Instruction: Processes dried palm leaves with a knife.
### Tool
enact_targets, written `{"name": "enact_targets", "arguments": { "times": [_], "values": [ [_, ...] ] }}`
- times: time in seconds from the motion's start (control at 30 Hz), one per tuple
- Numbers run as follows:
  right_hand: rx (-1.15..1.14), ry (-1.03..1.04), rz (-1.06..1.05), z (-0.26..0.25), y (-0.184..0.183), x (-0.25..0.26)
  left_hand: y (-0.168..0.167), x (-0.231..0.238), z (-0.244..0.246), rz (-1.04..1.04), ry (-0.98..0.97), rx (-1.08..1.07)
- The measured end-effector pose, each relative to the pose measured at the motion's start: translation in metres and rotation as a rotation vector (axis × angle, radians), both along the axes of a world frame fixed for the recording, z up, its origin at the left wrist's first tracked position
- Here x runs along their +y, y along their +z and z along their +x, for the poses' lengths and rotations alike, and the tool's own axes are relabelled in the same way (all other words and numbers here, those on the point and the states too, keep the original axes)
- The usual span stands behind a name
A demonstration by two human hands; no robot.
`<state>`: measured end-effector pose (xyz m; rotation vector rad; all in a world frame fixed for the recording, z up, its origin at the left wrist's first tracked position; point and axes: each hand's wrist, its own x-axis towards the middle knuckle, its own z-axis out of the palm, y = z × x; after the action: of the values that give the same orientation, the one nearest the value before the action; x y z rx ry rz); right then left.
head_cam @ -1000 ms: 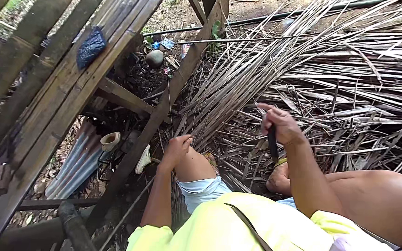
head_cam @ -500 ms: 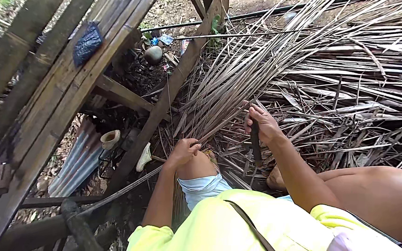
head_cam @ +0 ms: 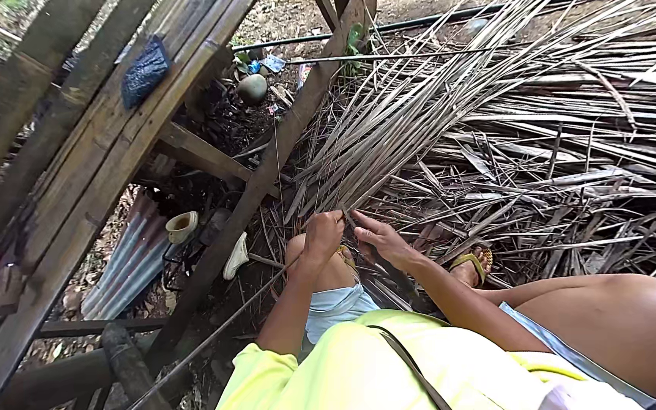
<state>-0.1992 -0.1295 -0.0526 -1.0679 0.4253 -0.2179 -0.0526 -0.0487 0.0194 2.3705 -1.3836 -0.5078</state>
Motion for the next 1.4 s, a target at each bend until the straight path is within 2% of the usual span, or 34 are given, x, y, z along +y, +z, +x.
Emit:
{"name": "enact_targets", "arguments": {
  "times": [0.4, 0.53, 0.63, 0.7, 0.83, 1.03, 1.27, 1.4],
  "values": [
    [0.067, -0.105, -0.049, 0.011, -0.004, 0.001, -0.013, 0.007, -0.024, -0.022, 0.020, -0.190],
    [0.108, -0.120, -0.231, 0.015, -0.005, 0.003, -0.016, 0.011, -0.029, -0.031, 0.034, -0.191],
    [0.196, -0.117, -0.446, 0.018, -0.011, 0.003, -0.011, 0.011, -0.029, 0.046, 0.037, -0.176],
    [0.226, -0.105, -0.491, 0.019, -0.011, 0.005, -0.006, 0.009, -0.027, 0.093, 0.048, -0.147],
    [0.193, -0.053, -0.424, 0.011, -0.009, 0.008, -0.003, 0.006, -0.017, 0.077, 0.067, -0.102],
    [0.213, -0.132, -0.351, 0.009, -0.014, -0.007, -0.003, 0.011, -0.025, 0.134, 0.031, -0.111],
    [0.216, -0.250, -0.195, -0.010, -0.031, -0.060, 0.013, 0.029, -0.025, 0.215, 0.031, -0.088],
    [0.248, -0.400, -0.118, -0.018, -0.037, -0.103, 0.024, 0.033, -0.021, 0.237, 0.027, -0.103]
  ]
}}
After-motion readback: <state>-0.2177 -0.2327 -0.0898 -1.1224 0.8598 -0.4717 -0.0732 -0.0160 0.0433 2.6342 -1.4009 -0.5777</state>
